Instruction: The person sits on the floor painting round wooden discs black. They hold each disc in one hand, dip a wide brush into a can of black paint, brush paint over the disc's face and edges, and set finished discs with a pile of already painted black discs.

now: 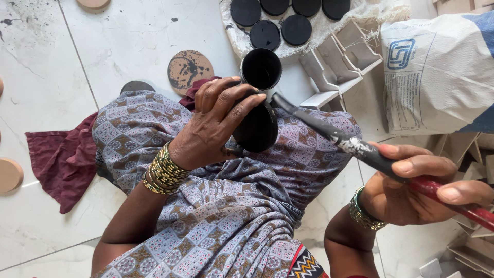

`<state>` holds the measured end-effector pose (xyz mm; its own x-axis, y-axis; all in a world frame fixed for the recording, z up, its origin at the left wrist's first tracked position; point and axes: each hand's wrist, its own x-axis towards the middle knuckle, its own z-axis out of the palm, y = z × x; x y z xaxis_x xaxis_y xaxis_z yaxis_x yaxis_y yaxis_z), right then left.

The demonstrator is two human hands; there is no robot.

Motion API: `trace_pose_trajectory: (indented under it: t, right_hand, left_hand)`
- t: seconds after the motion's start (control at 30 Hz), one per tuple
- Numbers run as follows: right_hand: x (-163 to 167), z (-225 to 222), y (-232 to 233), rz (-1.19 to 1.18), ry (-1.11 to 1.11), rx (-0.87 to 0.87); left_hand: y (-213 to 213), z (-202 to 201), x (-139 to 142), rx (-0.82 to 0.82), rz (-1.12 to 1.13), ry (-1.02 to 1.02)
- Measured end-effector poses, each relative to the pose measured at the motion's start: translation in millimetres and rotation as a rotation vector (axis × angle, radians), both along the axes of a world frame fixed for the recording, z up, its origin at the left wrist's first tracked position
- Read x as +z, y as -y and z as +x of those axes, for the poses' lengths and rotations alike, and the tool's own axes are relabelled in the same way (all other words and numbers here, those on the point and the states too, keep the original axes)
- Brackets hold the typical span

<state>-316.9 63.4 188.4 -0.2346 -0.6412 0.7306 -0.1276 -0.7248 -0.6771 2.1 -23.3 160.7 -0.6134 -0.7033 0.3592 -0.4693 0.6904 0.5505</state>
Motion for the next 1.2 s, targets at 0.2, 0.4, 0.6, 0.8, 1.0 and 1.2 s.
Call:
trace_pose_trajectory:
  t: [0.2,0.4,0.6,0.8,1.0,1.2]
  right_hand:
    - [11,-15,-30,0.111,-0.155,0.271]
    - [0,-23,-36,-0.046,-0.061,-0.053]
    - [-8,4,-25,-0.075,0.083,-0.245]
    - [-5,15,-26,-0.044,0.110,-0.166]
    - [4,14,-39,0.012,0.032,-0.215]
    - [4,20,-35,-0.033,0.100,-0.196]
  left_hand:
    - [3,3,-7,0.028,-0.015,-0.015]
    - [1,0,-9,0.035,-0.136,0.031]
    - [-3,-1,-6,0.077,-0.142,-0.023]
    - [-4,-1,-6,0.059,-0.134,-0.069]
    - [-5,-2,-6,0.056,-0.147,-0.080]
    - [-7,-3,-6,0.070,-0.228,-0.058]
